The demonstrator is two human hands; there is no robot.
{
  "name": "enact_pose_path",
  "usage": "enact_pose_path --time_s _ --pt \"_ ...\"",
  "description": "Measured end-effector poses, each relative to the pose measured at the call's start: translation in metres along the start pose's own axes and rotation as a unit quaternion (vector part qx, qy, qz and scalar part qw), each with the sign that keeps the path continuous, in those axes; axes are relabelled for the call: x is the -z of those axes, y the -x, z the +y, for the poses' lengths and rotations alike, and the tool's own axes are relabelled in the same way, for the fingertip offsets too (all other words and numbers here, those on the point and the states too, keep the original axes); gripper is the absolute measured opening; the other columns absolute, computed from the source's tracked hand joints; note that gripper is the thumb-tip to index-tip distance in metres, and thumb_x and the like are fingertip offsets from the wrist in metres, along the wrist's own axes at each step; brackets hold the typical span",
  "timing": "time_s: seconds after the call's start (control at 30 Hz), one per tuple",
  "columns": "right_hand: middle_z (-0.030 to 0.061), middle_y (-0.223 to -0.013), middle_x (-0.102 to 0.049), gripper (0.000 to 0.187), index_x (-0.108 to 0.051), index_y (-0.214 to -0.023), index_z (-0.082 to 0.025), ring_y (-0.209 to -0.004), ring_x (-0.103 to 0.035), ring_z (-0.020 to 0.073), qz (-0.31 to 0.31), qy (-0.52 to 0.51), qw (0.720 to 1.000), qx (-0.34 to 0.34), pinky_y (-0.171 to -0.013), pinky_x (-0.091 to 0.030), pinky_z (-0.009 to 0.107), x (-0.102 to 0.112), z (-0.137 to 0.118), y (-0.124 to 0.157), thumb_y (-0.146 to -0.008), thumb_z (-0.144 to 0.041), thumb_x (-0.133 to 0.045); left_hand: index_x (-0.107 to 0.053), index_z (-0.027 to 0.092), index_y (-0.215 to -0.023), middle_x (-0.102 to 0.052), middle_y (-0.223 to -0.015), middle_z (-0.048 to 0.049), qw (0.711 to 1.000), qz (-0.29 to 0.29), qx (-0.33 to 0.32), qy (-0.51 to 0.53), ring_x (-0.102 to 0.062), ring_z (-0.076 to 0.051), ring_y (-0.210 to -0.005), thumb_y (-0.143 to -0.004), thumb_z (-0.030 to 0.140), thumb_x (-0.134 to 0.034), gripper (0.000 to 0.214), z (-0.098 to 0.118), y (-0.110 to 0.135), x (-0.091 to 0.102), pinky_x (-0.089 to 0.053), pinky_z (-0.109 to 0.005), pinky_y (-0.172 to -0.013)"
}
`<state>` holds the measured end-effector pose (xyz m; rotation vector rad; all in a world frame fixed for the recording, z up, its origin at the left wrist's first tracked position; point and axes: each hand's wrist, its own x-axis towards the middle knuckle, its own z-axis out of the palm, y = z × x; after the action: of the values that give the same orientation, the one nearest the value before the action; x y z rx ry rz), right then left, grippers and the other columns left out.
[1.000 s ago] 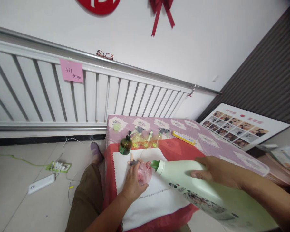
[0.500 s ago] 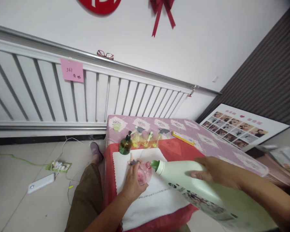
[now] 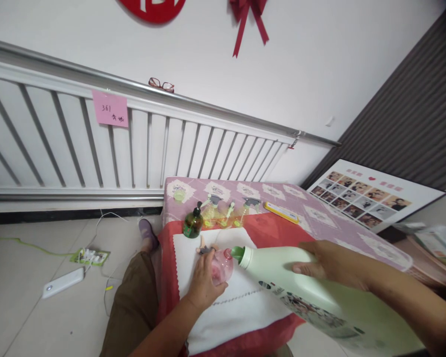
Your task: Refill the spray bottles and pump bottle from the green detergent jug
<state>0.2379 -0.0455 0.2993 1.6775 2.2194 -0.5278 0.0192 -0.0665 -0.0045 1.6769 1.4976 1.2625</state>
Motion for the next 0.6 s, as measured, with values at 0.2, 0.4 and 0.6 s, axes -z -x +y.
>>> enact_pose_path --time_s 0.2,0.4,0.6 --pt "0.0074 -0.089 -0.071 0.043 -0.062 -0.087 -0.022 -0.083 -0.066 0.0271 0.008 0.001 1.0 -0.005 -0.07 -0.048 0.037 -0.0005 -0.0008 0.0018 -0.08 -0.063 -0.052 -0.029 0.014 -0.142 -0.043 -0.141 -0.0172 1.0 0.002 -0.015 -0.01 -0.037 -0.036 -0.133 -0.059 0.025 -0.07 0.094 0.0002 0.0003 0.0003 -0.03 -0.051 -0.112" --pt "0.0074 -0.089 -0.071 0.044 -0.061 -0.086 -0.022 -0.083 -0.066 0.027 0.007 0.01 1.0 -0.008 -0.07 -0.048 0.037 -0.0004 -0.0003 -0.0002 -0.08 -0.065 -0.051 -0.029 0.014 -0.142 -0.044 -0.14 -0.0165 1.0 -0.001 -0.007 -0.006 -0.036 -0.035 -0.133 -0.058 0.025 -0.073 0.095 0.0011 0.0002 0.0004 -0.029 -0.051 -0.112" --pt "0.0046 -0.085 -0.072 0.043 -0.063 -0.084 -0.024 -0.079 -0.068 0.0244 0.039 0.02 0.999 -0.006 -0.066 -0.049 0.033 -0.0036 0.0023 -0.0008 -0.078 -0.066 -0.053 -0.03 0.014 -0.142 -0.043 -0.141 -0.0172 1.0 -0.002 -0.008 -0.008 -0.036 -0.036 -0.134 -0.058 0.026 -0.073 0.095 0.0004 0.0003 0.0006 -0.03 -0.051 -0.112"
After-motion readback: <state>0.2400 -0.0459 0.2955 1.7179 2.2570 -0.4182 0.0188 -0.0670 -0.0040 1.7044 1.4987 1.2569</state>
